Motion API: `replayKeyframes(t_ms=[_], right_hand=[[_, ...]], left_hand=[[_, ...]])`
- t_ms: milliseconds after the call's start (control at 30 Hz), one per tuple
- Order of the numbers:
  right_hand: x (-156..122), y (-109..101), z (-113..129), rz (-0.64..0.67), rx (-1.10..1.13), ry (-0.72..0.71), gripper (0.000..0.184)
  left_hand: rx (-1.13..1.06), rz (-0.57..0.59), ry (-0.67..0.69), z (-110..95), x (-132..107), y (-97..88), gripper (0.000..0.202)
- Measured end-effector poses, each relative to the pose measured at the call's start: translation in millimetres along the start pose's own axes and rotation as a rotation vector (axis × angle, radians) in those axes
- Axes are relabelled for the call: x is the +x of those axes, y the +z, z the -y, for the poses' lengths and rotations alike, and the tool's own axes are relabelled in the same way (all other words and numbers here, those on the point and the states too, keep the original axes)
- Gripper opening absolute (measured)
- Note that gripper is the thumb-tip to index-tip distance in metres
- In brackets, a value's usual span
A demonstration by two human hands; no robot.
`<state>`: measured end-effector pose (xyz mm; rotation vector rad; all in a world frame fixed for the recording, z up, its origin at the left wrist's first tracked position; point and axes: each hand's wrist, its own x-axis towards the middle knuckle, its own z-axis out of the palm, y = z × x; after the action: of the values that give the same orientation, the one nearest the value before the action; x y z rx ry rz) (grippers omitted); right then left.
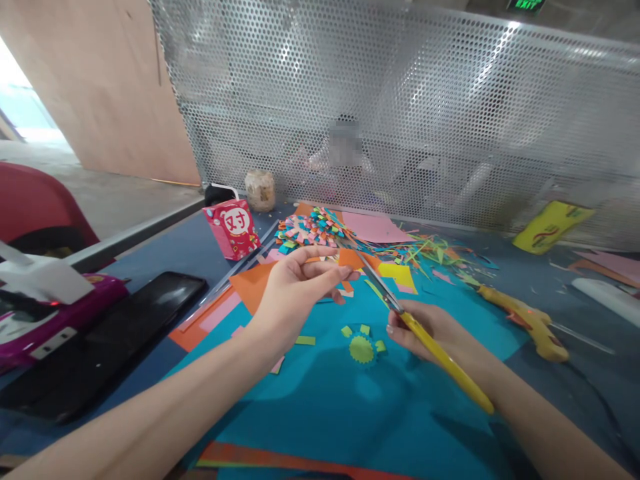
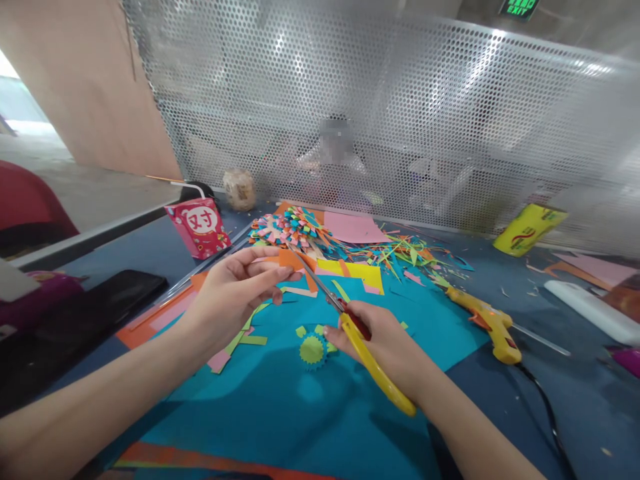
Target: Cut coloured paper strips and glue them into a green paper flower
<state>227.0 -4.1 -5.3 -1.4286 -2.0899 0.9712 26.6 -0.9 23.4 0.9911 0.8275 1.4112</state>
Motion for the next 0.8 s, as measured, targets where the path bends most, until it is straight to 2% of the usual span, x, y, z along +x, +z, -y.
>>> replayKeyframes(t_ms=[267, 400, 567, 700, 800], right_hand=[[5, -1, -8, 0.002, -0.075, -0.013, 0.018], [5, -1, -11, 0.004, -0.087, 0.003, 0.022], [-1, -1, 3, -0.008, -0.078, 0.073, 0.030], [-6, -3, 17, 0.013, -0.025, 0.108, 0.029], [-8, -4, 19, 0.020, 0.006, 0.123, 0.029]], left_hand=[[0.019, 0.012, -0.008, -1, 0, -0.5, 0.027], [0.033, 0.009, -0.021, -1, 1, -0.8, 0.027], [0.038, -0.006, -0.031, -2, 0, -0.8, 0.029], [0.061, 0.021, -0.030, -3, 2, -3.9, 0.029], [0.081, 0.040, -0.022, -3, 4, -7.1, 0.030]])
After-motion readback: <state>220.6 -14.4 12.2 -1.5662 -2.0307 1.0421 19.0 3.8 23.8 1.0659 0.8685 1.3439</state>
